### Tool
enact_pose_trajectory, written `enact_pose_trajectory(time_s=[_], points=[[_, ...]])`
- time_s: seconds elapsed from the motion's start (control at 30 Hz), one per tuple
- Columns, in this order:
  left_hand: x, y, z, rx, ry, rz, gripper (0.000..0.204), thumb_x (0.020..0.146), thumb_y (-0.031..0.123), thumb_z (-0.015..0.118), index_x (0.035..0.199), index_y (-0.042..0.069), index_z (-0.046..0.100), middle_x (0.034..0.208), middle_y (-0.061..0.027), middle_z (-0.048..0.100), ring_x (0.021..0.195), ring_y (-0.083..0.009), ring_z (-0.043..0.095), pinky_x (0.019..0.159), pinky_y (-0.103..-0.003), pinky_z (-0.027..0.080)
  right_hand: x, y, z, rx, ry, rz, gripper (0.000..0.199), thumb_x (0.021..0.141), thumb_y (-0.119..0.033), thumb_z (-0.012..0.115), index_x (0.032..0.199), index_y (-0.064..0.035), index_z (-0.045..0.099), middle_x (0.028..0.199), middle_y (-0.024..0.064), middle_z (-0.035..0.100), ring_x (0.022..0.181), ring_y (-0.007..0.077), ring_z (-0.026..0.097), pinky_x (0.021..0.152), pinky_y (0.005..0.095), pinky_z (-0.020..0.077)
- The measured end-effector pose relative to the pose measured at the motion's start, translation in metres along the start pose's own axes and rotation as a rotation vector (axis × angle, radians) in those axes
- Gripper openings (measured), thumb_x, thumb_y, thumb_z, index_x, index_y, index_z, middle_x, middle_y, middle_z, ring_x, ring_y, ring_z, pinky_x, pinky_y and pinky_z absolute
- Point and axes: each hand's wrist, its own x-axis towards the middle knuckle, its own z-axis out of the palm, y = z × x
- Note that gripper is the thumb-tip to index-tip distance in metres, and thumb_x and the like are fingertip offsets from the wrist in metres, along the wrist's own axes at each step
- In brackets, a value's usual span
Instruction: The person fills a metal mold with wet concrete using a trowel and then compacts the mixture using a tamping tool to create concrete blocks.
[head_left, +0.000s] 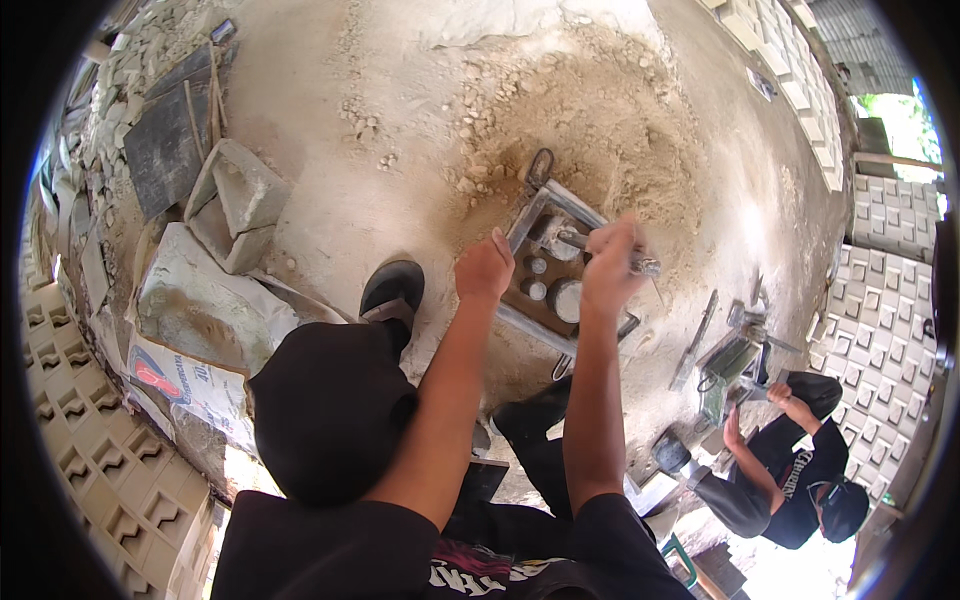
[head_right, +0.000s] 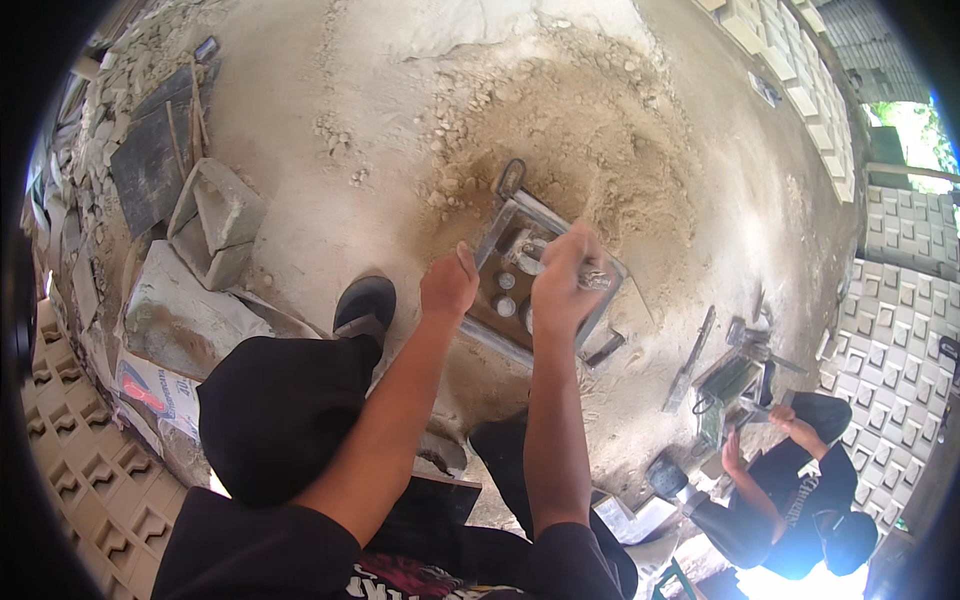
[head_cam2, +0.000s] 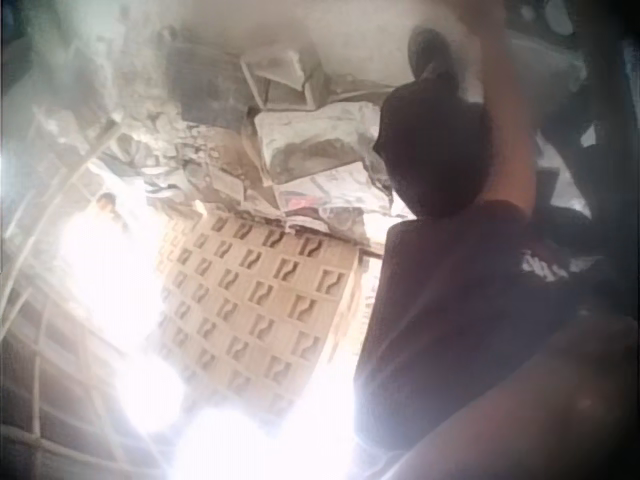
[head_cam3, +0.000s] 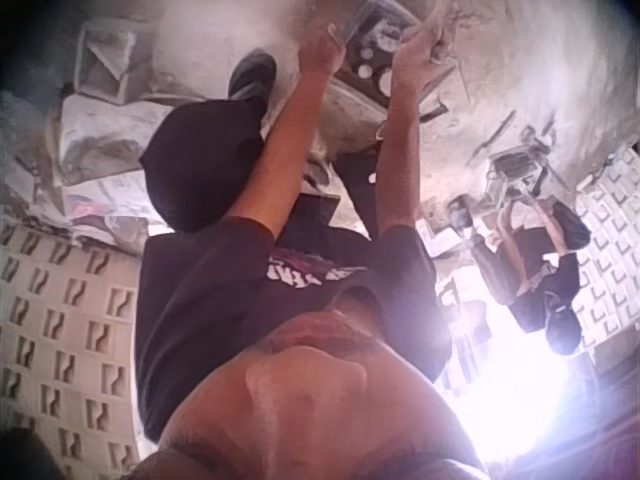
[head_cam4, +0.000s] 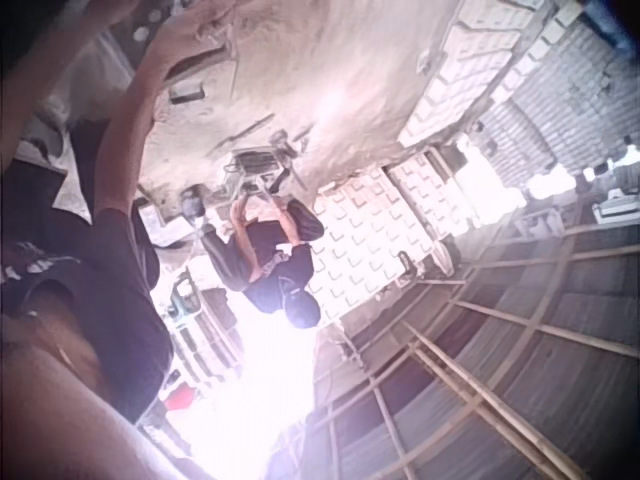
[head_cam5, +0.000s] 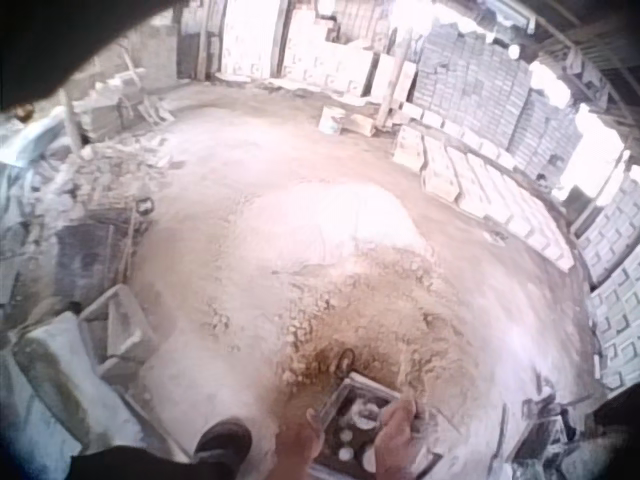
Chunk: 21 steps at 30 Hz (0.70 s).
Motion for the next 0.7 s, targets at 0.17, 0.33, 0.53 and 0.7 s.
enact_pose_trajectory(time_s=[0.17, 0.33, 0.53, 0.7], points=[[0.000, -0.004, -0.003, -0.043, -0.011, -0.004, 0.060, 0.098, 0.040, 0.028, 0.079, 0.001, 0.069, 0.081, -0.0253, 0.066, 0.078, -0.0445, 0.064, 0.076, -0.053, 0.051, 0.027, -0.013, -0.016, 0.234, -0.035, 0.185, 0.047, 0.100, -0.018, 0.042, 0.054, -0.0136, 0.033, 0.046, -0.0031, 0.031, 0.042, 0.0086, 0.026, 0.042, 0.0285, 0.0212], [-0.001, -0.006, -0.001, -0.145, -0.022, -0.014, 0.055, 0.098, 0.038, 0.030, 0.083, 0.000, 0.068, 0.082, -0.0246, 0.066, 0.079, -0.0455, 0.062, 0.075, -0.053, 0.049, 0.067, -0.091, -0.063, 0.503, 0.000, 0.151, 0.048, 0.100, -0.023, 0.037, 0.055, -0.0174, 0.022, 0.044, -0.0024, 0.019, 0.040, 0.0107, 0.013, 0.042, 0.0296, 0.0173], [0.058, 0.004, 0.000, -0.421, 0.093, 0.219, 0.046, 0.097, 0.035, 0.036, 0.089, -0.001, 0.063, 0.084, -0.0244, 0.065, 0.082, -0.0451, 0.061, 0.075, -0.051, 0.047, 0.146, -0.118, -0.089, 0.076, -0.243, 0.348, 0.047, 0.100, -0.030, 0.045, 0.056, -0.0124, 0.038, 0.046, -0.0049, 0.025, 0.039, 0.0099, 0.021, 0.041, 0.0277, 0.0209], [0.137, 0.078, -0.033, -0.509, 0.103, 0.170, 0.040, 0.092, 0.035, 0.047, 0.091, -0.002, 0.063, 0.086, -0.0247, 0.065, 0.086, -0.0412, 0.062, 0.077, -0.047, 0.047, 0.186, -0.024, -0.067, -0.845, -0.704, 0.368, 0.048, 0.091, -0.047, 0.059, 0.067, -0.0056, 0.058, 0.049, -0.0019, 0.041, 0.046, 0.0110, 0.041, 0.045, 0.0314, 0.0349]])
